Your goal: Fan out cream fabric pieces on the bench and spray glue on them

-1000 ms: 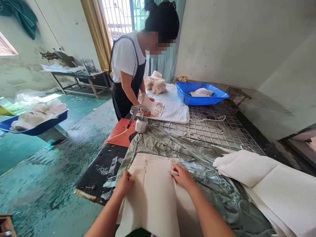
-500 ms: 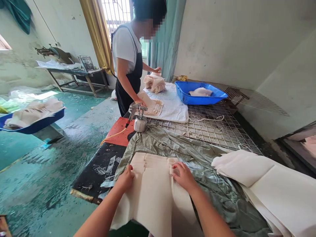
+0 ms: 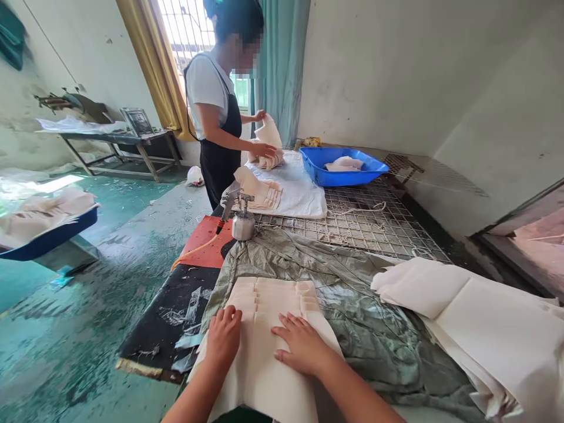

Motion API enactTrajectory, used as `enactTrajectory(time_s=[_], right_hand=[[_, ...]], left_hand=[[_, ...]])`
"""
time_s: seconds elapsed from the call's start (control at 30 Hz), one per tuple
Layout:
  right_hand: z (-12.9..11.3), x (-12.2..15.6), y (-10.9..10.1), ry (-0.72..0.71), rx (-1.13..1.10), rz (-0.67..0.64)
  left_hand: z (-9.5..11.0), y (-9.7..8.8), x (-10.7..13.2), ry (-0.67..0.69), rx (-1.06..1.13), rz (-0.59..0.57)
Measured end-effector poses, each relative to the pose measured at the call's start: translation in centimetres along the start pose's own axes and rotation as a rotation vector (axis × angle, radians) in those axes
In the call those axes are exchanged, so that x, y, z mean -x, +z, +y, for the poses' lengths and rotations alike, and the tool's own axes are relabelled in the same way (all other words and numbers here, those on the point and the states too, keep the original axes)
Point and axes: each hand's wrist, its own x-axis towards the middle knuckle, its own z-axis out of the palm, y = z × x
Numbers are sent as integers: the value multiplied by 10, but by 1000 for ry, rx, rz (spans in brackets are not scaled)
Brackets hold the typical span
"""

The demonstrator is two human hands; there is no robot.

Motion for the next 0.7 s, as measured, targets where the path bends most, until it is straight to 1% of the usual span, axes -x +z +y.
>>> enactTrajectory(time_s=[0.03,0.07,0.17,0.23,0.27,0.33,0.43,0.5,0.53,0.6,0.63,0.7], right_hand=[[1,-1,1,9,-9,11],[1,-2,2,19,-18,22],[1,-5,2,49,-36,39],[0,-9,2,77,-45,32],[-1,-11,1,94,-56,28],[0,-15,0,121,-96,27],[-1,-25,-8,150,-160,40],[-7,-37,-17,191,-167,55],[-12,-46,-23,213,-160,76],[-29,-72,-36,223,-149,168],[-41,-90,-43,212,-152,238],[-68,-134,-58,185,-172,403]], left_hand=[[4,0,5,80,18,-34],[7,0,10,183,49,-93],[9,8,25,543,147,-354],[4,15,31,697,140,-472],[0,17,31,747,120,-500],[-9,20,28,815,94,-506],[-20,21,17,896,103,-466],[-26,29,8,934,121,-432],[-28,35,4,951,128,-411],[-31,52,-4,987,108,-357],[-33,60,-7,1010,73,-321],[-38,74,-11,1064,-13,-253]])
